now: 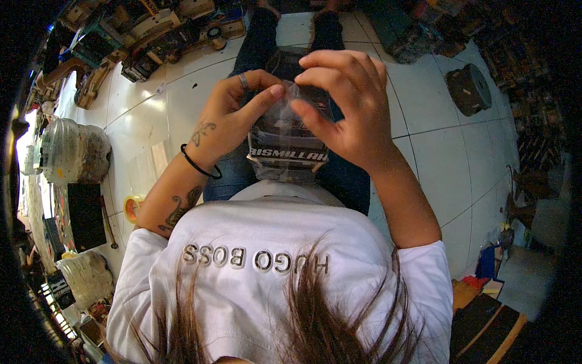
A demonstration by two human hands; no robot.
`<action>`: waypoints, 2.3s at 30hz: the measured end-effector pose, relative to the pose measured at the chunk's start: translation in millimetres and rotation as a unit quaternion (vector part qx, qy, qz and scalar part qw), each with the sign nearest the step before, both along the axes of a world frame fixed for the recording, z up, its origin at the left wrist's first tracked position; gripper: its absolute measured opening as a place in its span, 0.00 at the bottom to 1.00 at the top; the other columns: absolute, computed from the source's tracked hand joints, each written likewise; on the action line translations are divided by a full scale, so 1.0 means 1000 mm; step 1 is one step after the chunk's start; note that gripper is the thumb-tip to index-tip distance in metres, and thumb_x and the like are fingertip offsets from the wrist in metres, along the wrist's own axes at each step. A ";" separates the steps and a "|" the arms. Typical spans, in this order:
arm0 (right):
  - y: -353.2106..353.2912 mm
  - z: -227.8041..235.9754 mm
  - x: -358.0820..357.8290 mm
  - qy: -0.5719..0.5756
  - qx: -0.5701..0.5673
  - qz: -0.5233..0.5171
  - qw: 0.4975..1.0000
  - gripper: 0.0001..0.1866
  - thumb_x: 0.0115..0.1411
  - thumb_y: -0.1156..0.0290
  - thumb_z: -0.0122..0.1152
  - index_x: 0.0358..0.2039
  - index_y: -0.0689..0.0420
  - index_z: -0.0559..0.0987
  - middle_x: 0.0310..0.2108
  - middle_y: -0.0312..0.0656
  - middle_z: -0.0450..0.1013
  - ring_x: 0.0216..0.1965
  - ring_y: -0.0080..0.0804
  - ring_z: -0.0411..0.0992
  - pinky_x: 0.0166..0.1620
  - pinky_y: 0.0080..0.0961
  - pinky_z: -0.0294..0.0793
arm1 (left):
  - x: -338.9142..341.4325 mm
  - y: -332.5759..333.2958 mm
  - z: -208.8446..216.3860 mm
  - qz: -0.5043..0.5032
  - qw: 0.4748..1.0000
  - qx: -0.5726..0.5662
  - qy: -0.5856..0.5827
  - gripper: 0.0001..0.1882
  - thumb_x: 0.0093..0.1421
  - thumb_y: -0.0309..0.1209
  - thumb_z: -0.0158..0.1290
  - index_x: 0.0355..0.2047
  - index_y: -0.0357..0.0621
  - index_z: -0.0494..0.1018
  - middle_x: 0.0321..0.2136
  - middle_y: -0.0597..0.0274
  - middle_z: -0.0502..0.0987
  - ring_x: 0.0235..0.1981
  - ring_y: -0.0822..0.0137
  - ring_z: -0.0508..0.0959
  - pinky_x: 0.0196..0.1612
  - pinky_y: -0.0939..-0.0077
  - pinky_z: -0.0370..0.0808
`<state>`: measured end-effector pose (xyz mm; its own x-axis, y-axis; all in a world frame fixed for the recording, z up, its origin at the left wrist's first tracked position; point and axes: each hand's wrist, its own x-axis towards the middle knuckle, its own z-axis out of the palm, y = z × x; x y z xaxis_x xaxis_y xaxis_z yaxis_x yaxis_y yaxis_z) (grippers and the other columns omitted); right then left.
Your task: The person sits on the floor and wraps several toy boxes in clear plastic film using a handheld tape dispenser. They place each box in the film, fold the edges, and secure them with tape, repeating the process for multiple items.
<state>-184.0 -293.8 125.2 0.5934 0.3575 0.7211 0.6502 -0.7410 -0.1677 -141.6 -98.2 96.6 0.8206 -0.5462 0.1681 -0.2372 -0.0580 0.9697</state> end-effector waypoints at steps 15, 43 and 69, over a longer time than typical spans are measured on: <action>-0.006 0.017 0.004 0.025 -0.142 0.053 0.988 0.10 0.48 0.66 0.67 0.31 0.54 0.81 0.32 0.33 0.74 0.38 0.30 0.70 0.48 0.33 0.62 | -0.004 0.004 -0.001 -0.030 1.000 0.002 0.000 0.09 0.60 0.31 0.55 0.34 0.37 0.74 0.29 0.69 0.75 0.33 0.79 0.72 0.39 0.84 0.69; -0.011 0.021 0.013 0.302 -0.004 0.102 0.948 0.09 0.53 0.66 0.62 0.28 0.59 0.78 0.38 0.40 0.73 0.43 0.38 0.69 0.48 0.33 0.66 | 0.010 0.005 0.007 -0.008 0.957 0.131 -0.260 0.08 0.57 0.36 0.58 0.28 0.45 0.76 0.38 0.68 0.74 0.44 0.69 0.74 0.59 0.57 0.55; -0.013 0.019 0.016 0.302 -0.007 0.092 0.949 0.09 0.55 0.68 0.61 0.26 0.61 0.77 0.44 0.40 0.67 0.44 0.30 0.67 0.50 0.27 0.65 | 0.021 0.005 0.016 -0.065 0.944 0.206 -0.251 0.10 0.60 0.40 0.54 0.33 0.47 0.74 0.38 0.71 0.73 0.47 0.70 0.72 0.59 0.59 0.52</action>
